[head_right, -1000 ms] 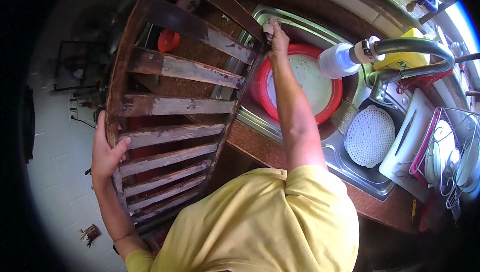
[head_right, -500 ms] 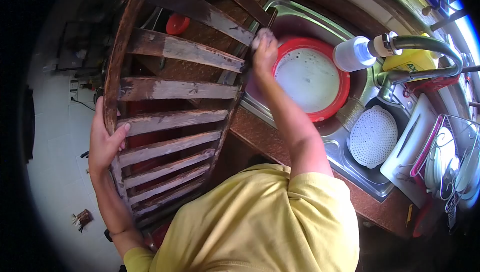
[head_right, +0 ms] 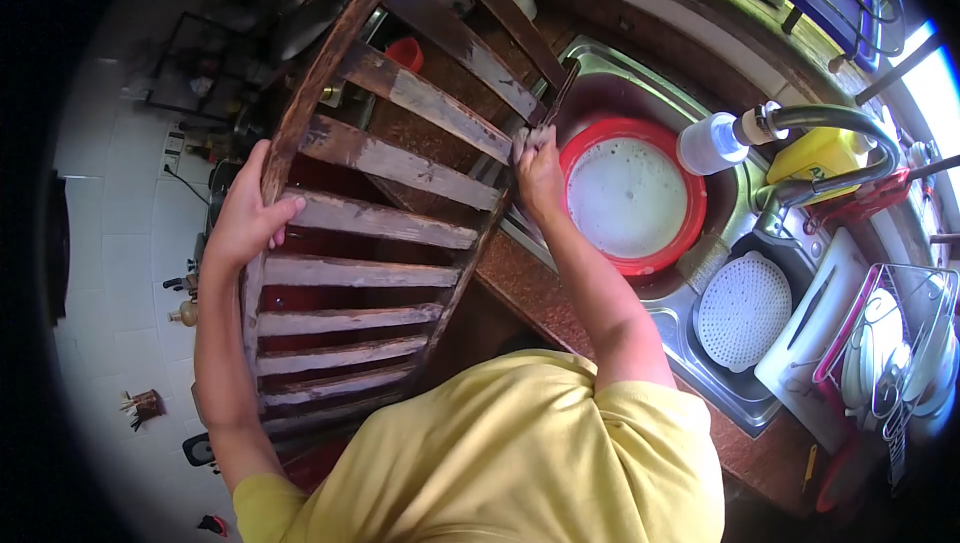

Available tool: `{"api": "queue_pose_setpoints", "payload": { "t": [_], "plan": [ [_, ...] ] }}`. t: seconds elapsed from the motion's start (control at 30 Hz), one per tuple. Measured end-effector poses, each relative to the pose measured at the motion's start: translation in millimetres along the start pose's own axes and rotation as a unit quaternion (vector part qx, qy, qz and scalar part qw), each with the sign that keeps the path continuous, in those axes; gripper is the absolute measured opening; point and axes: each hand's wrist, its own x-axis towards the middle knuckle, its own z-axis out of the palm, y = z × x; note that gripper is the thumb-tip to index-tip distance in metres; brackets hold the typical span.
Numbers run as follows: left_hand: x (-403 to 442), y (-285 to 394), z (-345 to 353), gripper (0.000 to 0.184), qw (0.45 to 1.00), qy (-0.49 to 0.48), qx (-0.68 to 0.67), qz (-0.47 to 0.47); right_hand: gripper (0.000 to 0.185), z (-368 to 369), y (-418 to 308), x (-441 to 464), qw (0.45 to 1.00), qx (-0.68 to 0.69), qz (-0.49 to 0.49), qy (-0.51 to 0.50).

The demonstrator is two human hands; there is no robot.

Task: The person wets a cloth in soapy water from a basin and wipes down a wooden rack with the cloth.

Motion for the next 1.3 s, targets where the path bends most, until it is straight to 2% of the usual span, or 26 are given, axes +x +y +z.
{"api": "queue_pose_setpoints", "payload": {
  "t": [0.03,0.07,0.13,0.2,0.23,0.27,0.33,0.37,0.4,0.47,0.53,0.67,0.73,0.8,0.87,0.93,0.97,1.0,1.03,1.07,1.13,1.2,1.23,1.3],
  "plan": [
    [2,0,0,0.080,1.000,-0.005,-0.010,-0.002,0.048,-17,-8,-4,0.997,0.020,-0.013,-0.077],
    [4,1,0,0.079,1.000,-0.010,-0.019,-0.001,0.048,-27,-20,-6,0.997,0.022,-0.017,-0.074],
    [5,2,-1,0.079,0.999,0.002,-0.044,0.012,0.055,-58,-75,3,0.992,-0.028,-0.103,0.069],
    [6,3,0,0.078,0.999,-0.013,-0.030,0.011,0.063,-65,-145,41,0.961,0.154,-0.187,0.136],
    [7,4,-2,0.076,1.000,-0.027,-0.007,0.006,0.068,-70,-190,56,0.944,0.158,-0.238,0.165],
    [8,8,-1,0.076,0.999,-0.030,-0.002,0.010,0.062,-58,-219,78,0.922,0.230,-0.274,0.146],
    [3,10,1,0.073,0.999,-0.022,-0.019,0.026,0.050,-45,-286,94,0.896,0.247,-0.337,0.152],
    [0,14,3,0.072,1.000,-0.012,-0.007,0.016,0.047,-29,-295,99,0.887,0.208,-0.354,0.212],
    [-1,15,2,0.072,1.000,-0.014,-0.006,0.011,0.043,-17,-297,103,0.875,0.168,-0.368,0.267],
    [2,14,1,0.071,1.000,-0.019,0.016,-0.009,0.038,0,-264,106,0.872,0.189,-0.366,0.266],
    [7,4,-1,0.073,0.999,-0.031,0.008,0.005,0.034,13,-208,101,0.899,0.132,-0.334,0.249],
    [12,4,-1,0.075,1.000,-0.023,-0.017,-0.006,0.044,10,-87,75,0.942,0.118,-0.256,0.182],
    [13,3,-2,0.076,0.999,-0.021,-0.030,-0.018,0.048,5,-40,63,0.952,0.040,-0.252,0.171],
    [11,4,-2,0.077,1.000,-0.021,-0.015,0.001,0.050,7,-48,59,0.951,0.036,-0.249,0.179],
    [8,2,-1,0.077,1.000,-0.014,-0.018,-0.006,0.048,11,-73,61,0.967,0.048,-0.154,0.195],
    [8,2,-1,0.078,1.000,-0.010,-0.021,-0.019,0.053,15,-133,75,0.927,0.107,-0.254,0.255],
    [8,4,-1,0.078,1.000,-0.018,-0.019,-0.011,0.050,9,-176,80,0.922,0.129,-0.267,0.249],
    [9,6,-1,0.078,1.000,-0.026,-0.016,0.002,0.048,-3,-217,84,0.933,0.153,-0.268,0.185],
    [10,7,0,0.078,0.999,-0.030,-0.013,0.006,0.045,-2,-255,91,0.918,0.127,-0.290,0.240],
    [8,7,0,0.072,0.999,-0.024,-0.015,0.016,0.045,-14,-285,93,0.915,0.146,-0.305,0.220],
    [8,8,2,0.067,0.999,-0.027,-0.017,0.026,0.045,-9,-281,97,0.907,0.161,-0.301,0.247],
    [7,9,3,0.067,1.000,0.005,-0.003,0.010,0.045,4,-253,96,0.878,0.150,-0.373,0.261],
    [10,10,2,0.067,1.000,0.000,-0.001,-0.002,0.045,5,-235,94,0.898,0.136,-0.345,0.238],
    [10,6,0,0.067,1.000,-0.004,0.000,-0.002,0.045,15,-175,92,0.896,0.146,-0.355,0.225]
  ]
}}
